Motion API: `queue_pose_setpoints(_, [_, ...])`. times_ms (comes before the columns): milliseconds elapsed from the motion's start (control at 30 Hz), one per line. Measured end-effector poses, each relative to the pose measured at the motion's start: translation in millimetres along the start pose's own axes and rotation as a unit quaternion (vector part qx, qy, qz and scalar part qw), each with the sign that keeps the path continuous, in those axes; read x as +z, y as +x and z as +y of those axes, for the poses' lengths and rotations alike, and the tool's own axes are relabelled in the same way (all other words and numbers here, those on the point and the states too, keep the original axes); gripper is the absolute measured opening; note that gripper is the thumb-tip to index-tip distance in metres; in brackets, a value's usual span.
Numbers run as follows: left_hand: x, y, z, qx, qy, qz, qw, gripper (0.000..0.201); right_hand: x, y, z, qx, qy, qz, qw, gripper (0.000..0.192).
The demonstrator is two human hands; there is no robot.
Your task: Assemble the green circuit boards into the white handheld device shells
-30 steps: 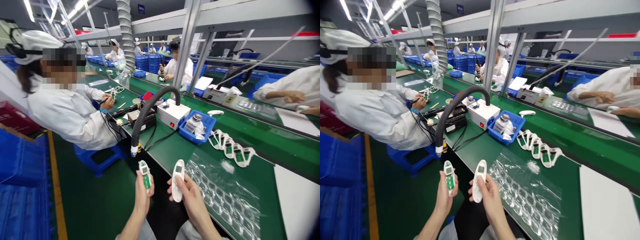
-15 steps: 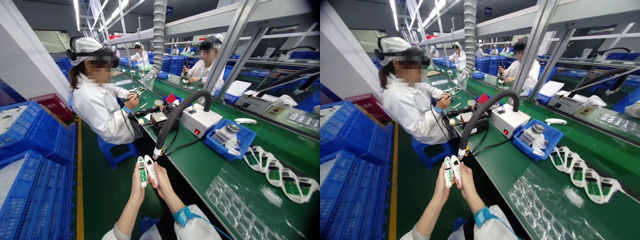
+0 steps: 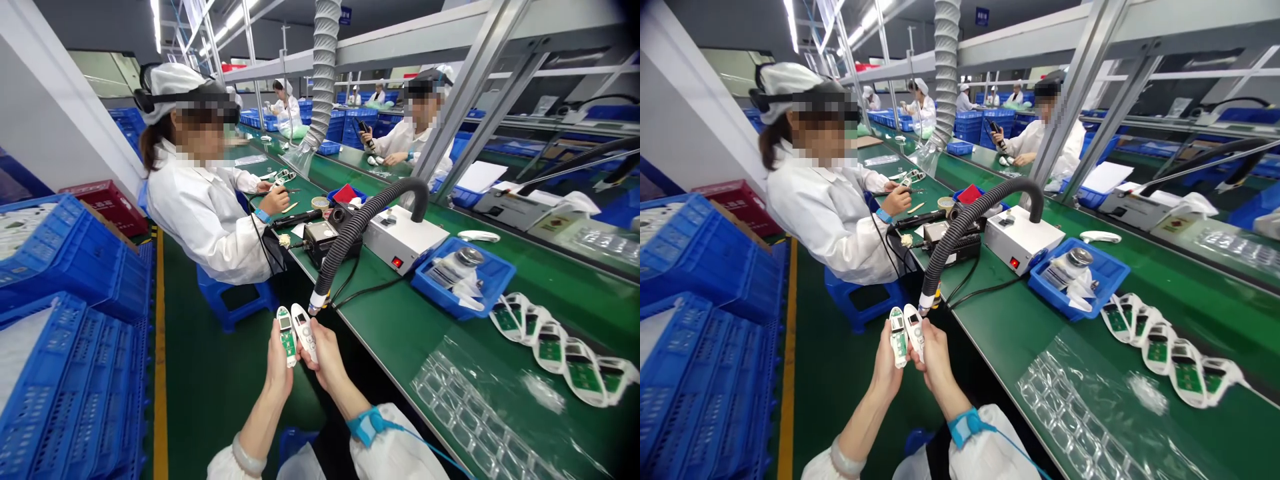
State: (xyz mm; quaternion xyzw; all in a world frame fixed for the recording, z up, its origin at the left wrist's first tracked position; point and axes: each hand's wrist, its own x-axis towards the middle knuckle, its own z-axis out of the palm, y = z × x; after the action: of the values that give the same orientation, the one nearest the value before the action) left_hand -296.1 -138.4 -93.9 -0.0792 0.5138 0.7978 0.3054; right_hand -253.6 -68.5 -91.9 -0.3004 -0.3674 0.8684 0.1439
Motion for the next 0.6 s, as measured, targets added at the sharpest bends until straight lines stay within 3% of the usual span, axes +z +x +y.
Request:
queue_pose_setpoints(167, [2.0,-12,-3,-0.015,0.006,-0.004,1.0,0.047,-9,-16,-2,0.007,-0.001,0.0,1.0,0.05])
queue_pose_setpoints(333, [4.3,-35,-14,-0.043,0.016,-0.037,0.998,0.05,-33,-58,-5,0.0,0.028,0.011,1.0,0.056])
queue_pose_setpoints(600, [15.2,-84,-11,-0.115,0.015,-0.099,0.988,0.044,-55,-134,-22,0.011,0.115,0.0,0.993,0.036])
